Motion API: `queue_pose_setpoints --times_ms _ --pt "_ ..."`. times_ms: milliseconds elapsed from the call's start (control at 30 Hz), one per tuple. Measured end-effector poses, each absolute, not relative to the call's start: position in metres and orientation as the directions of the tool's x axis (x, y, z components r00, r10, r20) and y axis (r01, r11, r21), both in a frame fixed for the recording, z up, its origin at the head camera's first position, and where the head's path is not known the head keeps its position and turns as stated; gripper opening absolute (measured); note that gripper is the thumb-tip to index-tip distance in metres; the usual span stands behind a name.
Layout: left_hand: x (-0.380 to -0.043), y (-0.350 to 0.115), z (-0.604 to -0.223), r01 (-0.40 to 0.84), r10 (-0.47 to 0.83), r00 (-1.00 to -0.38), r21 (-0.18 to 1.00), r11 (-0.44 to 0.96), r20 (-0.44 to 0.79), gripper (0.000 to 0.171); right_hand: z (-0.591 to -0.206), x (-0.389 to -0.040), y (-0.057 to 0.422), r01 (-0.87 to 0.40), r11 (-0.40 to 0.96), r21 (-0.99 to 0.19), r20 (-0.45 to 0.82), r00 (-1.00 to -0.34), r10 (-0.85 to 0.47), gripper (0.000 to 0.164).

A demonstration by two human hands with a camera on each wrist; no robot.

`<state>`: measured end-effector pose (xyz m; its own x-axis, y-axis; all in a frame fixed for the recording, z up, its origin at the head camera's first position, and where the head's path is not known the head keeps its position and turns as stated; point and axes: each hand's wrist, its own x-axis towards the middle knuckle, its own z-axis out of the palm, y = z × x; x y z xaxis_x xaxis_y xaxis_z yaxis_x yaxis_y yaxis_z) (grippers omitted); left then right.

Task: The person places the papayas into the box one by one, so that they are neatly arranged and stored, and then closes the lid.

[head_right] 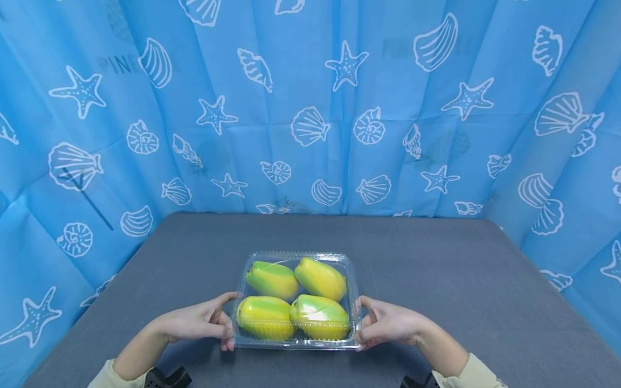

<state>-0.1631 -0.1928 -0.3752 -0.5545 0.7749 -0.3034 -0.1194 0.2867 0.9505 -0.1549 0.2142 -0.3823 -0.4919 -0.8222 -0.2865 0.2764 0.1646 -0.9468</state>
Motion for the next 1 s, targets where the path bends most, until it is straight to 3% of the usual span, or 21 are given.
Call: queue_pose_setpoints --times_ms 67,167,600,1000 --pt "-0.1628 -0.1924 -0.3746 -0.125 0.771 -0.557 0.949 0.289 -0.308 0.081 -0.3835 -0.1543 0.2133 0.269 0.175 -0.947 -0.294 -0.507 -0.81 0.091" --pt "-0.1624 -0.192 -0.3738 -0.133 0.764 -0.562 0.946 0.295 -0.317 0.082 -0.3845 -0.1539 0.2118 0.261 0.185 -0.947 -0.3 -0.527 -0.795 0.099" --pt "-0.1631 -0.1912 -0.3745 -0.156 0.762 -0.564 0.947 0.279 -0.318 0.087 -0.3826 -0.1533 0.2097 0.247 0.198 -0.949 -0.306 -0.561 -0.769 0.098" --pt "-0.1663 -0.1901 -0.3812 -0.183 0.753 -0.574 0.947 0.263 -0.321 0.089 -0.3793 -0.1545 0.2097 0.288 0.184 -0.94 -0.318 -0.536 -0.782 0.091"
